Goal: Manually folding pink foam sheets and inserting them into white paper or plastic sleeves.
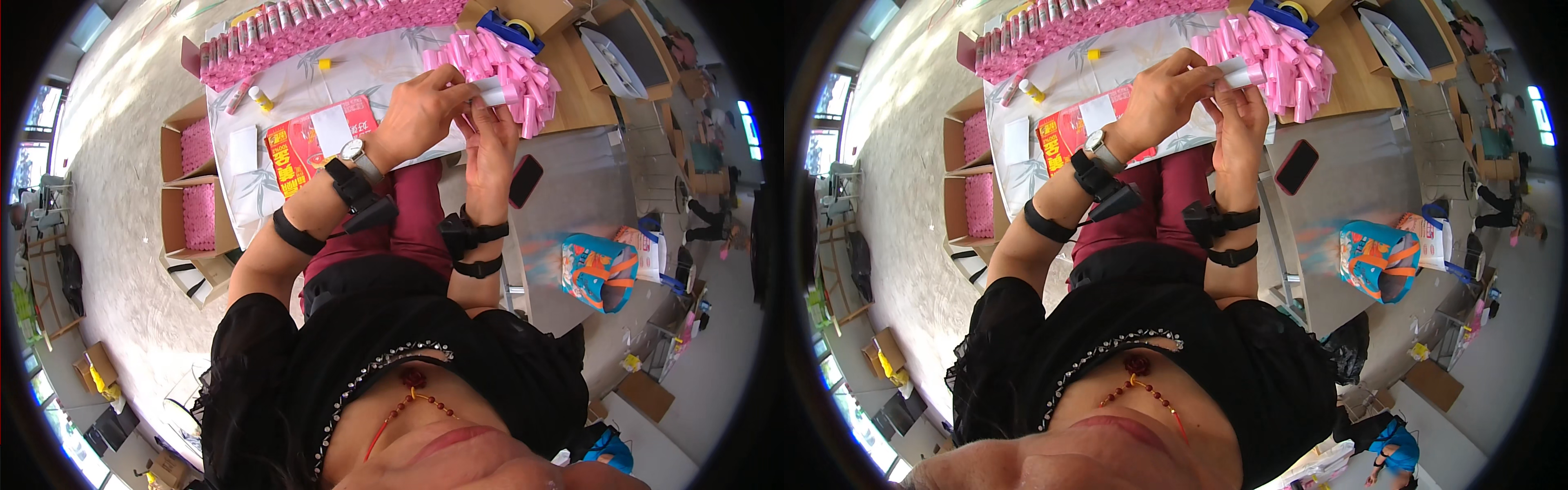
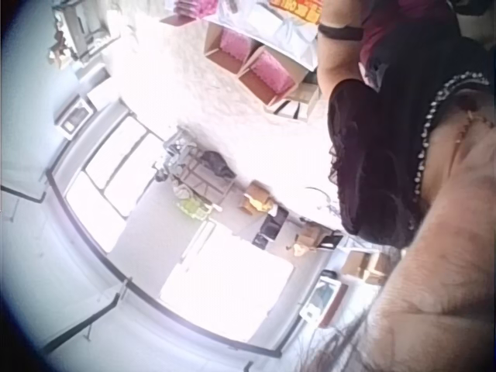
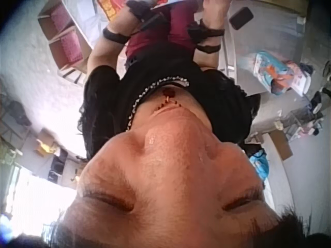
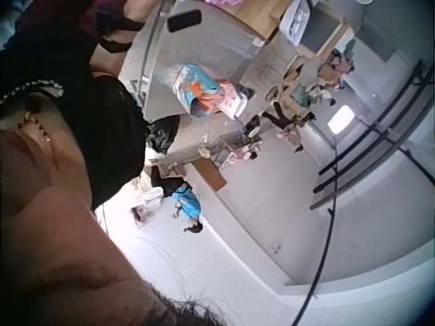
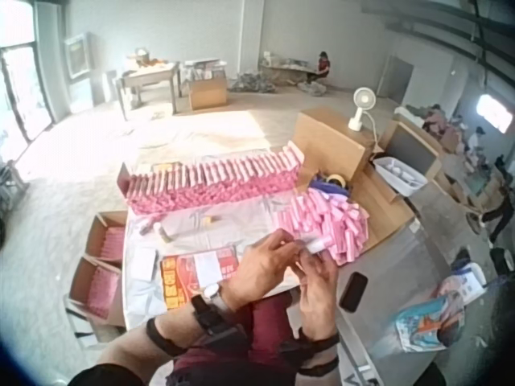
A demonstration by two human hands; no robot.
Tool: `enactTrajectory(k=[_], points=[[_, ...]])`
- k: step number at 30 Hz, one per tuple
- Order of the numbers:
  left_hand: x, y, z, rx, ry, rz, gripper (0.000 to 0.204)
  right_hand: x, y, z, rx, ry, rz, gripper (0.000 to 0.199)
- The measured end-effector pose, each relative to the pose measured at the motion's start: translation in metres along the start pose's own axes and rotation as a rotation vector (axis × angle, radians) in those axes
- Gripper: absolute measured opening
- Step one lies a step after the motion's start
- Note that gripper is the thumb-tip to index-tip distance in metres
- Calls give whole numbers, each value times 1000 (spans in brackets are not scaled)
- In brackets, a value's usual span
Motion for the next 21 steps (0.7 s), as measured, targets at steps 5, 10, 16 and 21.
enactTrajectory(k=[5,10,16,21], points=[[3,1,0,15,-38,-33,24,-1,-2,2,-34,-35,-14,25],[5,0,2,44,-41,-27,25,-2,-3,3,-61,-51,-15,25],[6,-2,6,22,-36,-30,25,-3,-4,6,-54,-66,-35,29],[3,-10,8,59,-11,-77,25,-2,-6,7,-71,-65,-71,31]])
Point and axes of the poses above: each hand's wrist, its own z-axis towards the middle knuckle, its own x-axis out of the back of the hand, y = z × x, the point moved 5 cm from there along z, towards the middle knuckle, and after that the axes turned 7 degrees about -y, right-handed, at the moved point
